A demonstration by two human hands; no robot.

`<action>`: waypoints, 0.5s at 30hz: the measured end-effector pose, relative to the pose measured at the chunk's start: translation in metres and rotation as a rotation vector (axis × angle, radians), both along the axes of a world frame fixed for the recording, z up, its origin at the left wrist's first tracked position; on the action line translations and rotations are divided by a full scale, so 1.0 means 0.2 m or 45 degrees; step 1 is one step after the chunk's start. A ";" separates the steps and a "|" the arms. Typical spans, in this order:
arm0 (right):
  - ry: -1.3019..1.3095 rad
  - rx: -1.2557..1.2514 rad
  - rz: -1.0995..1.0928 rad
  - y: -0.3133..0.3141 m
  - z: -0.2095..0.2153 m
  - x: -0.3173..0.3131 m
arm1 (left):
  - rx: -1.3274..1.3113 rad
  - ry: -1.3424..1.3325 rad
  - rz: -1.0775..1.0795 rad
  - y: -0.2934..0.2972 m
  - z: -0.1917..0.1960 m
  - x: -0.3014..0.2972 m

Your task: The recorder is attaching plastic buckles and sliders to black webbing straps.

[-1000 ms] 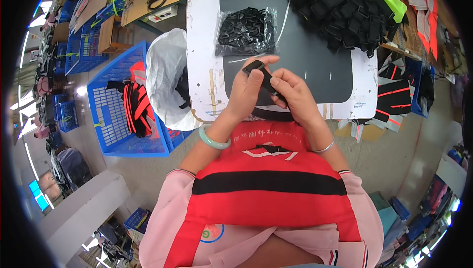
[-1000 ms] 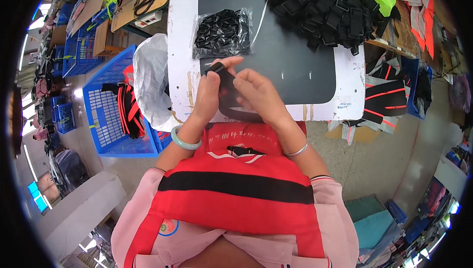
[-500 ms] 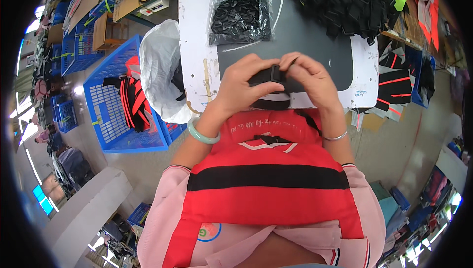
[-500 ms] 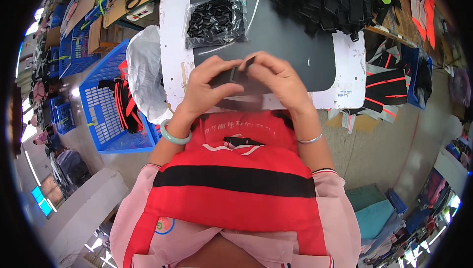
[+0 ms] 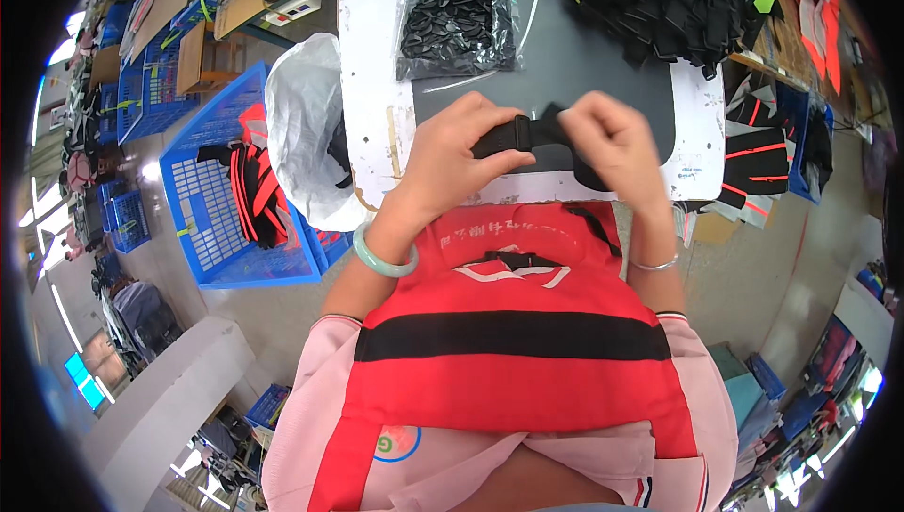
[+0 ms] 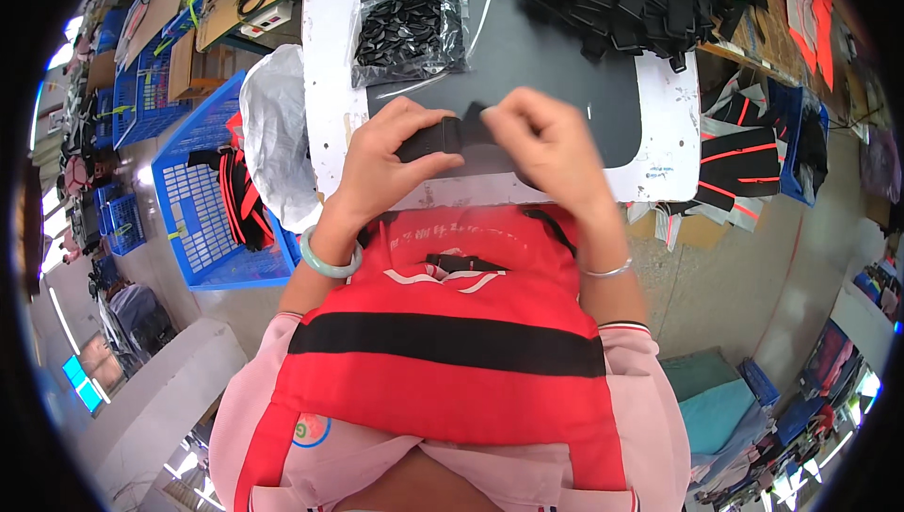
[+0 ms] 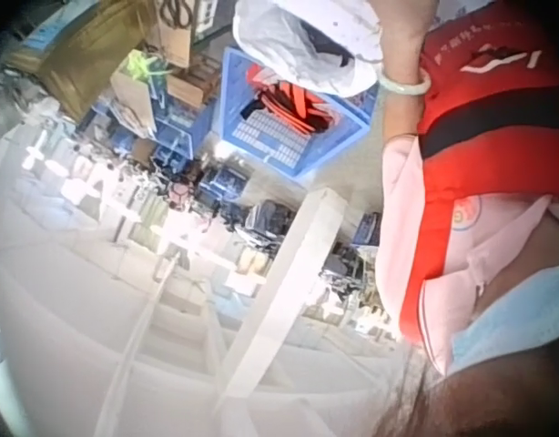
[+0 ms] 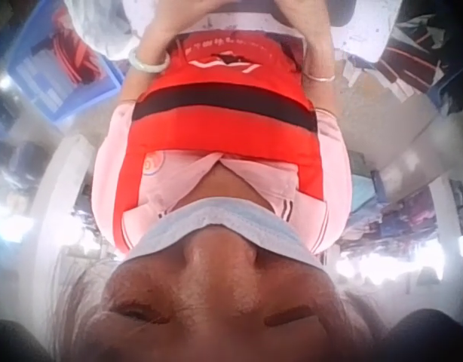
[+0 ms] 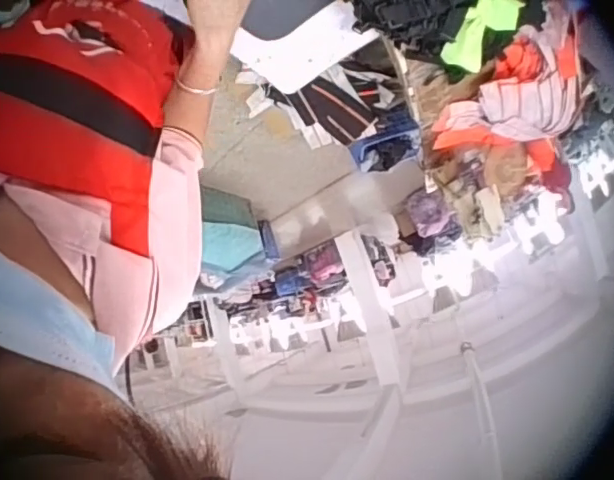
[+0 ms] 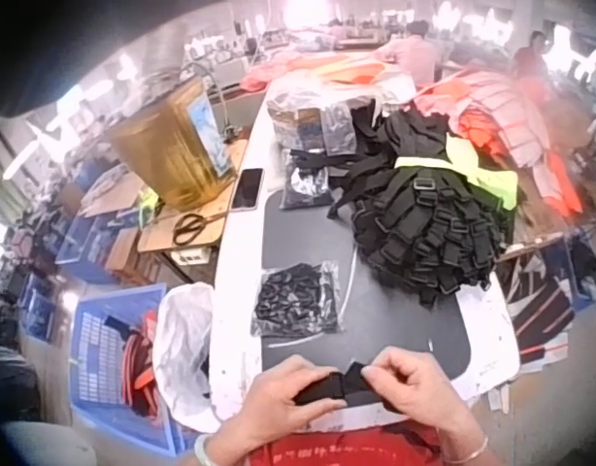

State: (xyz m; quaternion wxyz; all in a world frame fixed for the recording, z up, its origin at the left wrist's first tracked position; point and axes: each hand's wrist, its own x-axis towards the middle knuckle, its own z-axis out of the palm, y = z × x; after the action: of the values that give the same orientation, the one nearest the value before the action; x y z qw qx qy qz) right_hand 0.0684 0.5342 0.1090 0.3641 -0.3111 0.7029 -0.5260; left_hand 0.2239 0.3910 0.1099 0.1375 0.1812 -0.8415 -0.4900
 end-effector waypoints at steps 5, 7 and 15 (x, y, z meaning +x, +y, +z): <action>0.218 0.166 0.177 -0.03 0.02 0.05 | -0.236 0.000 -0.054 -0.01 0.03 0.00; 0.123 0.150 0.374 -0.01 0.03 0.04 | -0.315 -0.013 -0.171 -0.02 0.03 0.01; -0.156 -0.188 0.015 -0.06 -0.11 0.14 | 0.704 0.188 0.145 0.12 -0.06 -0.03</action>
State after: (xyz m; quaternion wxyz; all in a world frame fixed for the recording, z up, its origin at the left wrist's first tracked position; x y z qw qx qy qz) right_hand 0.0964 0.5215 0.0863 0.3855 -0.3083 0.6368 -0.5923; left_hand 0.2171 0.4149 0.0981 0.1712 0.2226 -0.6523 -0.7040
